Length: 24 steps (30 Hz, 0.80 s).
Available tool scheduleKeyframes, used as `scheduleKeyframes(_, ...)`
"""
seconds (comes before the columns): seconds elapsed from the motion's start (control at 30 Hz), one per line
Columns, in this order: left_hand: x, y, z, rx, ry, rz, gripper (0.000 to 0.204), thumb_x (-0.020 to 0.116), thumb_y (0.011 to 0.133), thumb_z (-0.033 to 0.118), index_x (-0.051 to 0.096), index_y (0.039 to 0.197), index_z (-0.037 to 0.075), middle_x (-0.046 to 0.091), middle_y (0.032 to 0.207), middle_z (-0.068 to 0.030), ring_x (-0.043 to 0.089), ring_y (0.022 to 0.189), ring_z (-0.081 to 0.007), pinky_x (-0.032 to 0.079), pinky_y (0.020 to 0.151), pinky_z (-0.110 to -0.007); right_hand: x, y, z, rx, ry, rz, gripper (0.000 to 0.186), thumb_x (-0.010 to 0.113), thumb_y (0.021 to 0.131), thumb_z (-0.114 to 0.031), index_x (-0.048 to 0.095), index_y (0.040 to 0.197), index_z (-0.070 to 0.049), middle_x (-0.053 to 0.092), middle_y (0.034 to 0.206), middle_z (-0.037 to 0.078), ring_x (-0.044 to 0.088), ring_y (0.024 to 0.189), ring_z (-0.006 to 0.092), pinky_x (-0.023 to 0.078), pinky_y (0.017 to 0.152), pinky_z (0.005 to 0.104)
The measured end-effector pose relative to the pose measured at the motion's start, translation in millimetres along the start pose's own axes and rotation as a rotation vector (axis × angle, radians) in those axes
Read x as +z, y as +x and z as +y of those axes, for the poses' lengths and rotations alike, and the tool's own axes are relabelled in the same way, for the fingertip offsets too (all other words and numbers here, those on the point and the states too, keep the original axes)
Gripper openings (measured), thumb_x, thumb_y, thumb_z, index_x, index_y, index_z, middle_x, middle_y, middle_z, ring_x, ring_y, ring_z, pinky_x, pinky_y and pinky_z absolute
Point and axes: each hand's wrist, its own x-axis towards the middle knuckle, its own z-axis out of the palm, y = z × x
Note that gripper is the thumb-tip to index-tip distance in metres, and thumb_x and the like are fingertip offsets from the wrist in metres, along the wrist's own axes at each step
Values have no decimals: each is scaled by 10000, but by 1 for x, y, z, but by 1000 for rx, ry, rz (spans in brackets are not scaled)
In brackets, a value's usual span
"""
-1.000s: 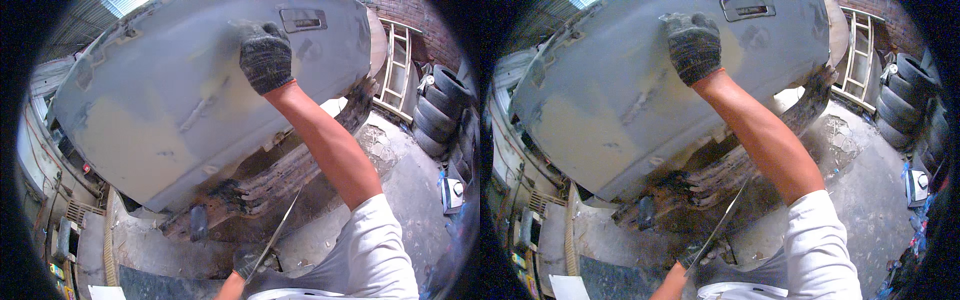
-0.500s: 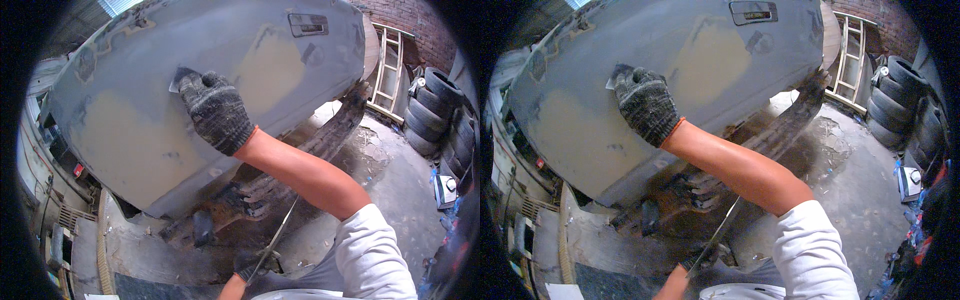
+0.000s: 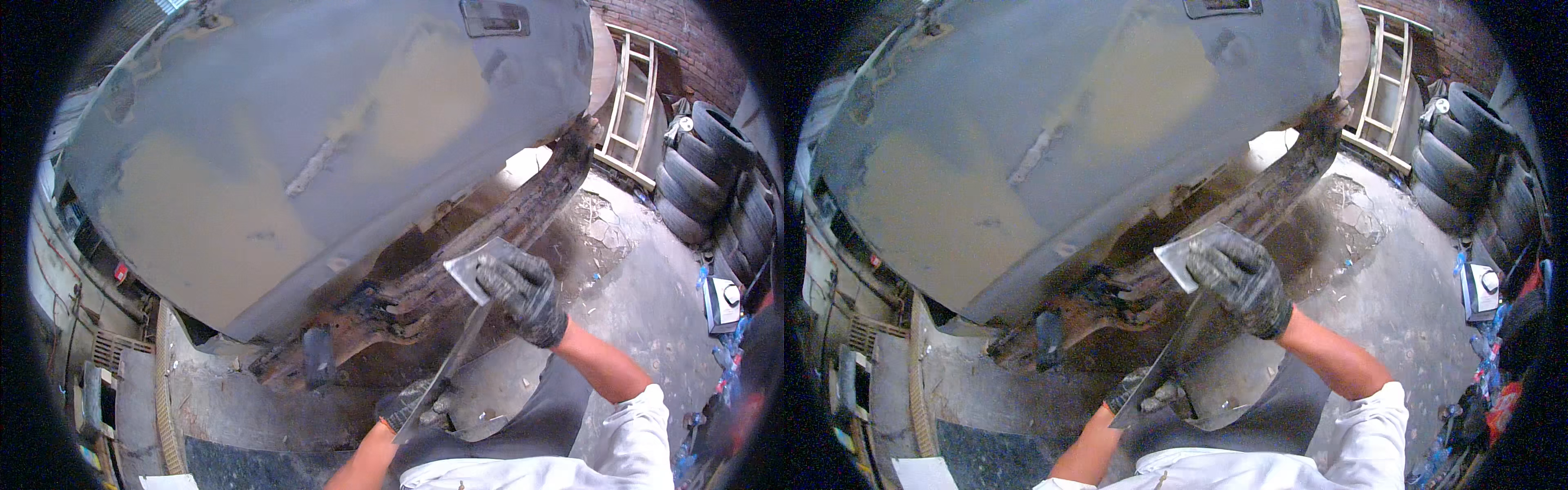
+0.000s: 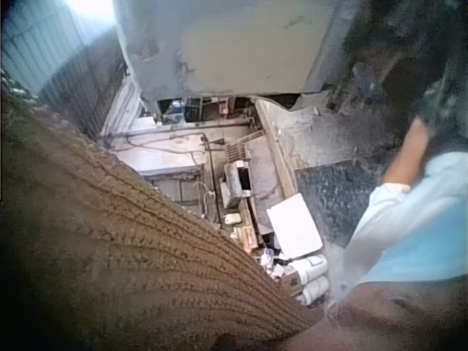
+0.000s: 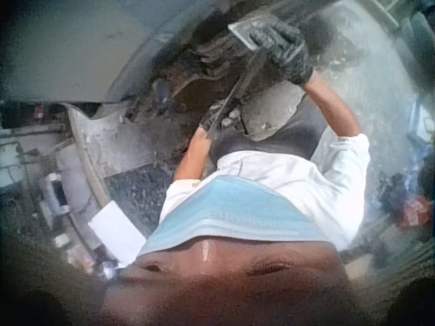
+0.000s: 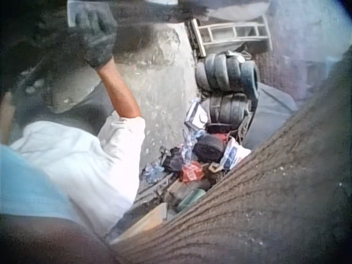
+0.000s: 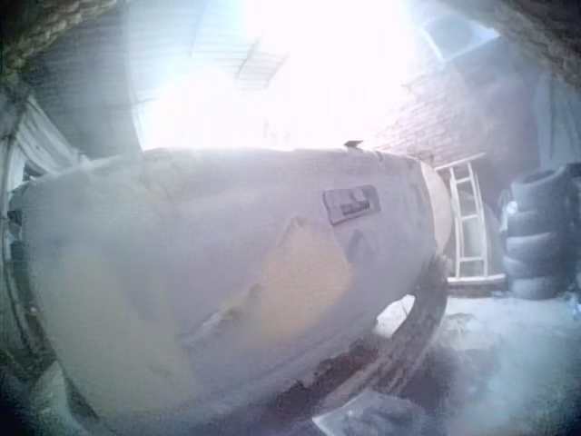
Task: The person applies body filler to a car door using a putty knife, spreading and smoothing the compound across the surface. The person repeatedly scoops filler onto the knife and works it into the panel, focusing on different areas of the door.
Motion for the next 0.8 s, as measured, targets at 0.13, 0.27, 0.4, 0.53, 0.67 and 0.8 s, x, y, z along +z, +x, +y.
scheduleKeyframes(0.13,22,15,16,-15,-151,-126,360,556,966,244,528,1218,-11,541,722,7,486,479,-68,379,441,-199,13,-43,-16,79,-1,-66,426,615,774,-159,642,1199,-163,616,1271,53,597,1085,254,479,921,418)
scheduleKeyframes(0.27,39,24,36,-24,-67,-198,457,554,960,227,461,1274,-92,542,745,-11,488,468,-73,379,424,-201,25,-67,-17,162,34,-18,445,644,752,-132,633,1197,-125,619,1261,85,603,1106,294,497,907,421)
scheduleKeyframes(0.4,49,30,39,-9,-141,-215,496,550,954,216,429,1293,-126,530,731,-36,491,466,-93,385,413,-211,24,-87,-13,203,45,17,434,685,755,-130,627,1183,-88,625,1243,115,607,1113,316,497,919,442)
scheduleKeyframes(0.53,49,30,44,109,-143,-237,501,534,962,234,433,1279,-139,529,724,-57,491,463,-107,393,403,-226,21,-109,2,341,78,5,403,676,785,-141,623,1178,-63,644,1177,133,623,1059,298,506,892,419)
scheduleKeyframes(0.67,43,23,51,93,-82,-135,500,488,983,261,438,1267,-148,532,716,-59,497,476,-113,400,394,-223,29,-124,31,1205,182,124,283,595,901,-167,605,1128,1,631,1027,176,600,973,353,473,882,411)
scheduleKeyframes(0.8,39,17,40,49,-60,-61,526,502,968,287,445,1258,-148,519,707,-50,485,469,-112,400,387,-220,21,-109,89,1265,154,140,253,575,947,-208,616,1099,-10,610,1116,211,569,1061,350,450,922,405)
